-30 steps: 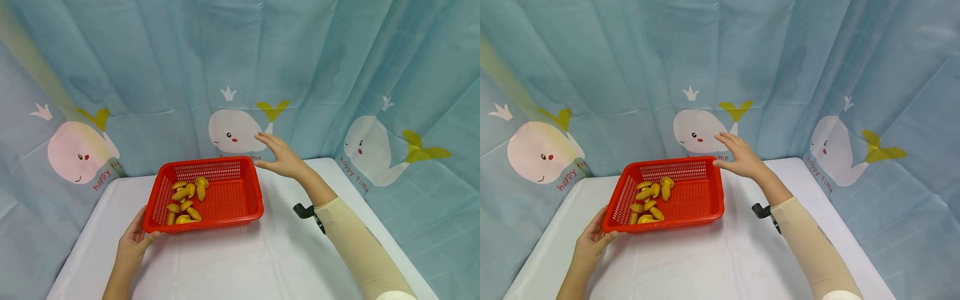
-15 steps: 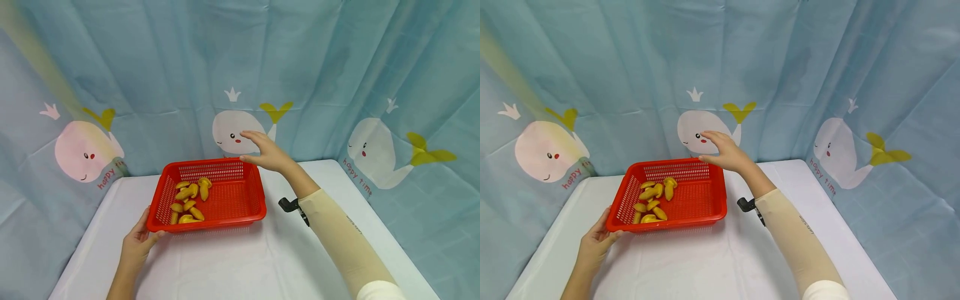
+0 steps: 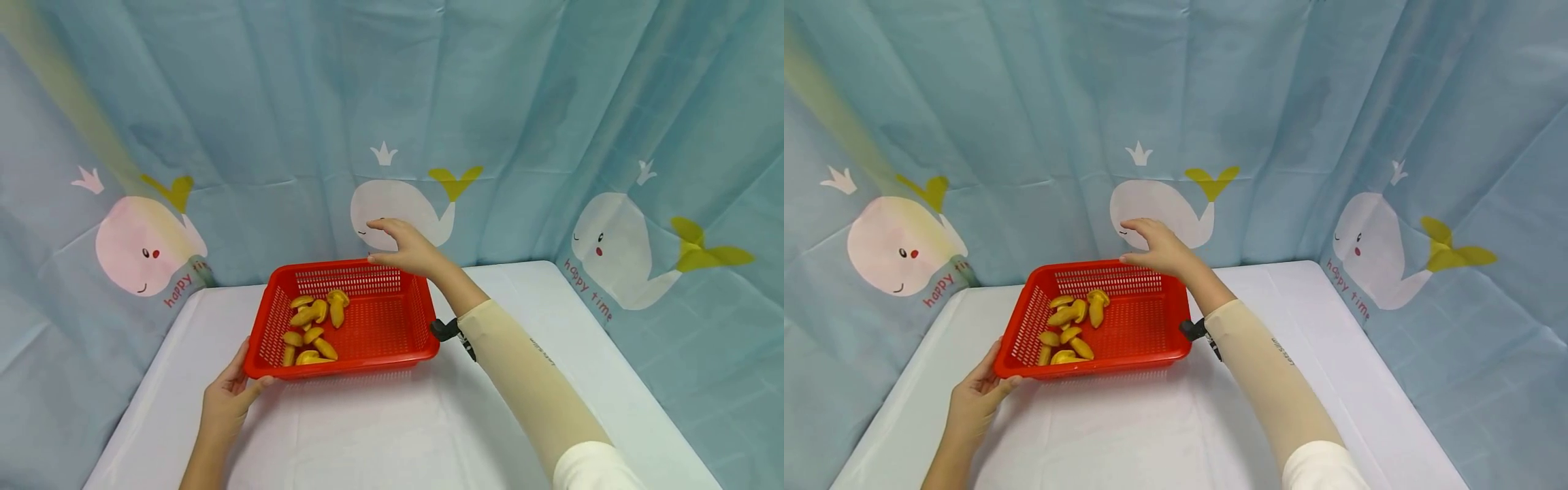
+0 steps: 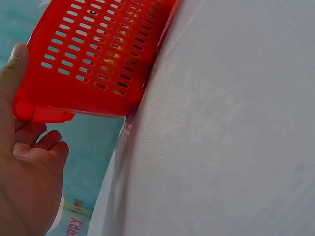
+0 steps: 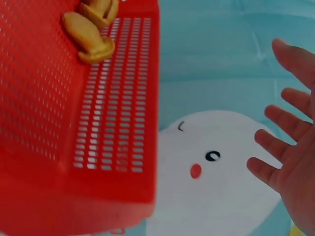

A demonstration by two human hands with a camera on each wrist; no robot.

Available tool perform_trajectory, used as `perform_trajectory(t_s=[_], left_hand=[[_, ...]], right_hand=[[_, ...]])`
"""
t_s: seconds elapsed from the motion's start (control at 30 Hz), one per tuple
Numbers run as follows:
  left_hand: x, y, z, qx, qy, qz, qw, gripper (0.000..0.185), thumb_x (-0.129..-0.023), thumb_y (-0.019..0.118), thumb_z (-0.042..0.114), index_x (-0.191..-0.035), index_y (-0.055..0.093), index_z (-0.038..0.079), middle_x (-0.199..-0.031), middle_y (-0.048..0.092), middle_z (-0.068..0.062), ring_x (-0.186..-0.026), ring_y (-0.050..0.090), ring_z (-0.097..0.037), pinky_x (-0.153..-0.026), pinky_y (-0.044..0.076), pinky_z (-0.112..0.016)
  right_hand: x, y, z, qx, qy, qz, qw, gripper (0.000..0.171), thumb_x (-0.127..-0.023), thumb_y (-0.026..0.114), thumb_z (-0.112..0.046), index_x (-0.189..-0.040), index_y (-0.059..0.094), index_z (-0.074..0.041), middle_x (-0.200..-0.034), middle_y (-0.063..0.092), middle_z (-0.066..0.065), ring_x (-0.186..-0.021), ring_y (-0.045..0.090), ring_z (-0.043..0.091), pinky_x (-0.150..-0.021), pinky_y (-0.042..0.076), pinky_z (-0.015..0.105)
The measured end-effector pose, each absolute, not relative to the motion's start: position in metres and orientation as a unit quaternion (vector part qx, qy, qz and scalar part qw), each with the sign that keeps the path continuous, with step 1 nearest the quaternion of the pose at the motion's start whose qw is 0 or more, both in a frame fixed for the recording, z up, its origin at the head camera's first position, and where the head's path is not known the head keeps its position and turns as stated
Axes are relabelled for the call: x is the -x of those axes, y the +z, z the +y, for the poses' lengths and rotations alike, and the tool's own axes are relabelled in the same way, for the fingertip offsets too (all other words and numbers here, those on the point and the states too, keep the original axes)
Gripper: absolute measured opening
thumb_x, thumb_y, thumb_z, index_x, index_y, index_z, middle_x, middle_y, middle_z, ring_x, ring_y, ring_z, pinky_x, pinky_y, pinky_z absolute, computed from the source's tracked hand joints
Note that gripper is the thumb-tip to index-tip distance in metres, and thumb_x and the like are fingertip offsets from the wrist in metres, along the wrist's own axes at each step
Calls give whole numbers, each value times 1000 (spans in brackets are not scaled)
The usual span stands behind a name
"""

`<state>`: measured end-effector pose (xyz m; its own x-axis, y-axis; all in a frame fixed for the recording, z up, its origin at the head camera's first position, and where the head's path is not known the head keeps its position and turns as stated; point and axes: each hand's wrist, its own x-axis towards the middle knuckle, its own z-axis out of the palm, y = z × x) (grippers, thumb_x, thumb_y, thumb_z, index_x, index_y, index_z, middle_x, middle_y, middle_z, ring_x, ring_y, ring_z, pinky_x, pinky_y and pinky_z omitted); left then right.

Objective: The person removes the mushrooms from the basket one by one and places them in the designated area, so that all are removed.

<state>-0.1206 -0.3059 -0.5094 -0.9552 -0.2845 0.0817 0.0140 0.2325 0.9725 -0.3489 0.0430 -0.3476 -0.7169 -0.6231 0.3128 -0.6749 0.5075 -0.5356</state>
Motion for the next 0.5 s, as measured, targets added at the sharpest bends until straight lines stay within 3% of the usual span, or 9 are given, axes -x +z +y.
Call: perform_trajectory(t_s=[0.2, 0.5], left_hand=[[118, -509, -305, -93, -613, -774, 129, 80, -91, 78, 15, -159, 38, 26, -165, 36, -2, -148, 37, -5, -99, 40, -2], [117, -510, -306, -82, -605, -780, 138, 76, -92, 77, 14, -158, 41, 26, -163, 39, -5, -147, 39, -5, -100, 39, -3]], right_hand=[[354, -356, 21, -375, 325, -868, 19, 72, -93, 76, -40, -154, 47, -14, -157, 48, 2, -150, 36, 23, -125, 30, 43], [360, -375, 2, -356, 354, -865, -2, 66, -94, 77, -34, -151, 51, -15, -155, 51, 3, -143, 46, 26, -119, 40, 39]])
